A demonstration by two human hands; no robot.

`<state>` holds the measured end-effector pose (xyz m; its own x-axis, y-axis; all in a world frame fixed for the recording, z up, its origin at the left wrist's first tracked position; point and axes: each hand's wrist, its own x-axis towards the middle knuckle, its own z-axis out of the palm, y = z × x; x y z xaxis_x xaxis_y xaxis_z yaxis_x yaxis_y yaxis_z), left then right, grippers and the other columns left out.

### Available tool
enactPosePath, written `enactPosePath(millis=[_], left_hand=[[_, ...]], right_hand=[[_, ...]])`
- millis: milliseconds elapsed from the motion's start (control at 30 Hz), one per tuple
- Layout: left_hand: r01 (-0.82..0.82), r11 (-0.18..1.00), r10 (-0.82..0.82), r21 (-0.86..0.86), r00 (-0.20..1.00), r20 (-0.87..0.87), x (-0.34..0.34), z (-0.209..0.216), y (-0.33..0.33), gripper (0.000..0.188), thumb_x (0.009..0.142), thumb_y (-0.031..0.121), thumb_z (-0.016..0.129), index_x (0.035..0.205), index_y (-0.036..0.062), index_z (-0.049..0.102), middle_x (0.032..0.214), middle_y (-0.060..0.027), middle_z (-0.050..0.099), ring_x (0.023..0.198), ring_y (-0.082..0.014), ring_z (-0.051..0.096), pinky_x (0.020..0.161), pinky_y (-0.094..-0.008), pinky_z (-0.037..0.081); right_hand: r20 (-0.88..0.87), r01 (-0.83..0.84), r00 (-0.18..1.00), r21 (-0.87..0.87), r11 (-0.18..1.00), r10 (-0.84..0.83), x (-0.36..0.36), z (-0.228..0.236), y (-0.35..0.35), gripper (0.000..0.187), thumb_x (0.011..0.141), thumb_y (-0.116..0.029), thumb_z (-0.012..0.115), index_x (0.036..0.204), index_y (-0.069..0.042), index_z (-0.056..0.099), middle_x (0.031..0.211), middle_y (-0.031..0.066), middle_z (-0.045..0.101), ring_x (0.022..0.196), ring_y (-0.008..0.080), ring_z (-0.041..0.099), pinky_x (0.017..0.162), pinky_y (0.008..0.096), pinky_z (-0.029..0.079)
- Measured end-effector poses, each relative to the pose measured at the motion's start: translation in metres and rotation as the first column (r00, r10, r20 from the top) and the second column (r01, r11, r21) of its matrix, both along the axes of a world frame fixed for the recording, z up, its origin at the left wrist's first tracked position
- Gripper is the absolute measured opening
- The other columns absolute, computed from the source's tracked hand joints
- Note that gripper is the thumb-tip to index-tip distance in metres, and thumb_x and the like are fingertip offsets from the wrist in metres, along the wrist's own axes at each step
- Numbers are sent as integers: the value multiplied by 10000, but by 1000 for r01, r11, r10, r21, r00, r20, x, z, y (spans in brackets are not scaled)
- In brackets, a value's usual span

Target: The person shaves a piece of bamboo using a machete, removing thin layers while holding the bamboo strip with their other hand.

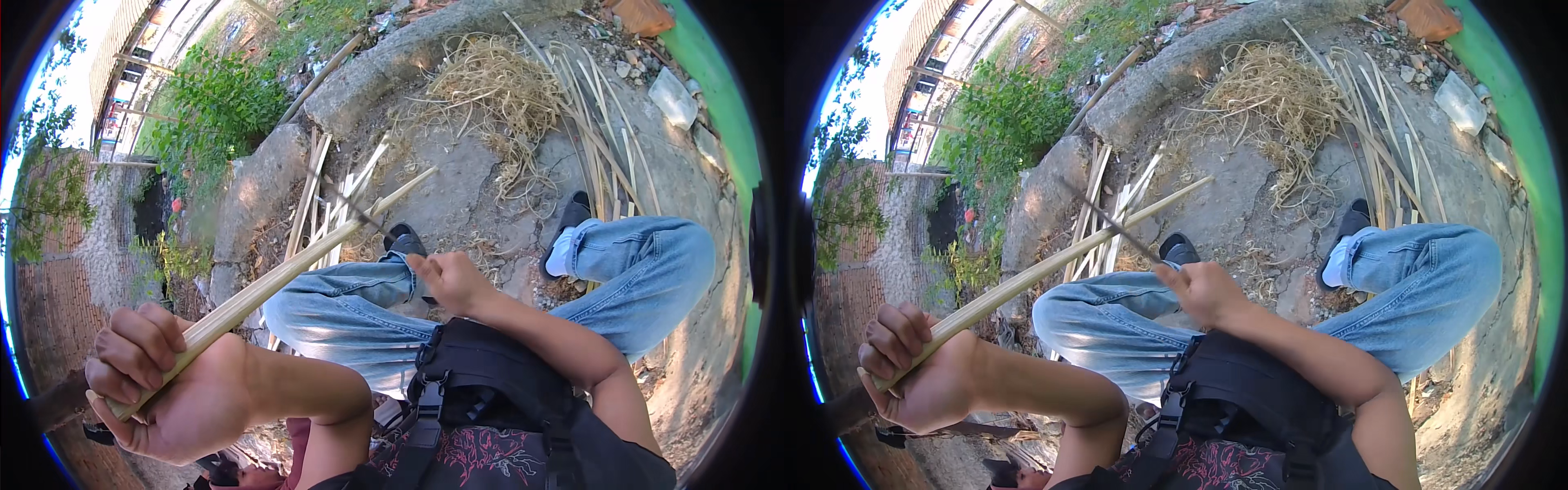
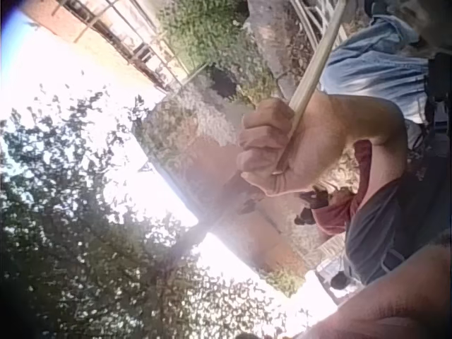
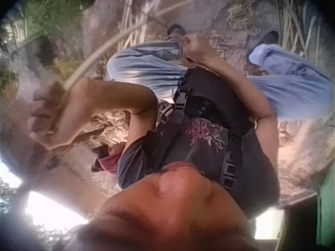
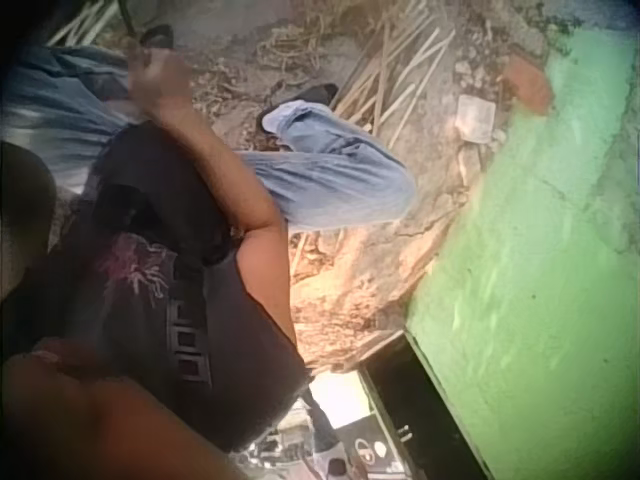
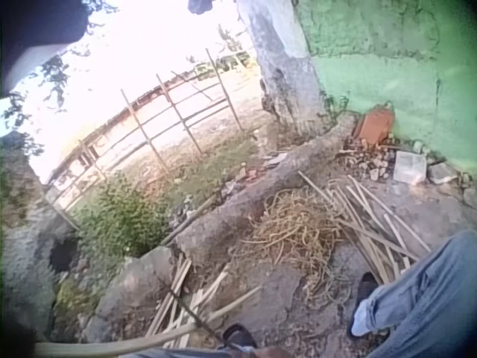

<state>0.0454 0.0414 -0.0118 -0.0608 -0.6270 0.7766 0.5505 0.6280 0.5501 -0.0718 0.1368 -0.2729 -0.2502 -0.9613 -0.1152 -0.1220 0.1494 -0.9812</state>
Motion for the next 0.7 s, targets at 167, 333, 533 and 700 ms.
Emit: enactPosePath(millis=[167,333,533,700], left_hand=[[-100,995,100,12,994,-38,15,-1,-12,269,830,190,411,596,149,285,554,6,218,526,-113,223,469,-269,187],[-32,999,32,-3,999,-8,11,-6,-8,264,823,199,414,596,146,289,557,5,219,527,-113,221,468,-267,187],[-48,999,48,16,999,-12,21,-4,-10,260,822,199,415,604,144,283,563,7,214,528,-114,220,471,-268,190],[-116,992,118,52,993,-27,35,-10,-21,268,819,199,419,608,152,261,563,6,205,528,-121,217,473,-275,186]], right_hand=[[15,18,1000,-20,1000,-18,17,34,-5,719,895,-602,416,516,2,508,480,189,488,465,332,530,486,395,408],[-33,40,999,113,993,-36,-4,-18,-13,652,912,-567,423,633,12,536,468,136,440,435,199,440,460,355,361],[-61,-16,998,7,1000,16,18,19,-8,649,928,-535,418,609,19,528,470,111,438,453,167,421,459,347,355],[-80,39,996,147,988,-28,10,-16,-27,659,913,-549,421,625,18,594,515,198,523,486,334,530,497,390,418]])
